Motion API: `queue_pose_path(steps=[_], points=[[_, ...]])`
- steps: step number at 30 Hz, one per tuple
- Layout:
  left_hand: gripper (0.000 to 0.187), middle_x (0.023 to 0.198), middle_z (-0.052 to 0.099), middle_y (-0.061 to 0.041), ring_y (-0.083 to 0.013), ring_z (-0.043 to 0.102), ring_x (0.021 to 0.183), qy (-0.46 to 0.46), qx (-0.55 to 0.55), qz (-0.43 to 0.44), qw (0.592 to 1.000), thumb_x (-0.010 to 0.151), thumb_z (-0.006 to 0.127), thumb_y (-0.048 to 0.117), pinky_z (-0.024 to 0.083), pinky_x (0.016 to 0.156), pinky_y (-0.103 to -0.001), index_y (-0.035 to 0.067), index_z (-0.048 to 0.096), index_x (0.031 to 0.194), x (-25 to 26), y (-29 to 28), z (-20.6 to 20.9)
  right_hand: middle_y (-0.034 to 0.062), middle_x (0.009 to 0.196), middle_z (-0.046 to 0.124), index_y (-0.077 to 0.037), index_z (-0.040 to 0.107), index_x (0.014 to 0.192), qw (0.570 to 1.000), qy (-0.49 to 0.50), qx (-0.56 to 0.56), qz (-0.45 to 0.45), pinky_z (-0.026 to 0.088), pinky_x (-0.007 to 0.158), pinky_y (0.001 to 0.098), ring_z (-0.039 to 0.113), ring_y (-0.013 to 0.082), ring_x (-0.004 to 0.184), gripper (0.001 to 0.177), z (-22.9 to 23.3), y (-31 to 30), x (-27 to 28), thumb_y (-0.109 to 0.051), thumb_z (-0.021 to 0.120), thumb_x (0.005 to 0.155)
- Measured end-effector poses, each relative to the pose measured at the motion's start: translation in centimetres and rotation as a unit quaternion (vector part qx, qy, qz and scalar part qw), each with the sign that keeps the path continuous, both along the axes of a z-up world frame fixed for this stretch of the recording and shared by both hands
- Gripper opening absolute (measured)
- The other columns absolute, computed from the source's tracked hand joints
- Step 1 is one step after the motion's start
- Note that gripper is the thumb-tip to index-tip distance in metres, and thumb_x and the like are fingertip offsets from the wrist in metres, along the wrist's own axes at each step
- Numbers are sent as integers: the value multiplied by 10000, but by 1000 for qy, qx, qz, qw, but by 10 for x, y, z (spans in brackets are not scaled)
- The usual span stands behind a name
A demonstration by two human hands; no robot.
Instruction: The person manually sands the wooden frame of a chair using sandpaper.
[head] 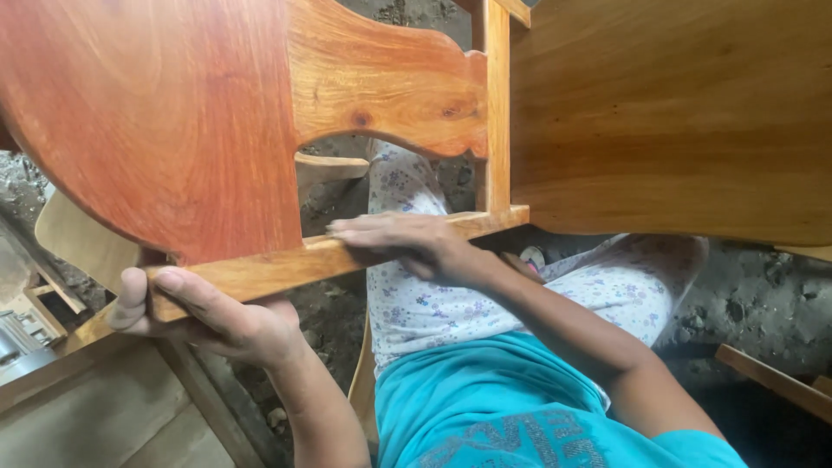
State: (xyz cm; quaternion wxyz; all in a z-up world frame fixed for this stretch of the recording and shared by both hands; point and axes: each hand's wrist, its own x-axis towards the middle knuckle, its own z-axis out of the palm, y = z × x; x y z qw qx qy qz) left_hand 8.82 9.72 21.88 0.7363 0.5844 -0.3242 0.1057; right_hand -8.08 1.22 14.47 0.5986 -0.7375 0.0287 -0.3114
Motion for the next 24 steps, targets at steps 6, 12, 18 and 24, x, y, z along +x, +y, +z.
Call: queue_pose_path(steps=[6,12,18,24], points=[[94,1162,373,-36,-173,401,1137,2,-2,5,1000,1125,475,154,344,1119,-359,123,414,1190,-2,-3,2,142,1535,551,-83,532,1465,1000,1,-12,-23,430,1311,493,565,338,1474,331,18,11,-2,-59,410,1158],[103,1228,371,-43,-185,395,1228,-25,2,11,1000,1138,475,127,303,1183,-398,121,417,1223,3,0,-5,117,1649,436,-105,446,1552,997,40,-14,-64,298,1388,464,446,280,1583,380,25,40,10,-153,326,1195],[101,1223,398,-53,-194,428,1201,16,-9,-45,999,1147,489,171,380,1164,-424,147,413,1210,-3,0,5,181,1681,359,-38,399,1566,979,25,80,-185,304,1412,458,378,327,1615,396,41,51,45,-111,342,1181],[117,1257,391,-62,-225,430,1222,16,-17,-40,999,1146,511,159,389,1155,-444,134,420,1215,-3,1,3,125,1722,298,-43,301,1625,979,79,0,-187,276,1430,514,301,302,1659,454,44,66,43,-12,347,1174]])
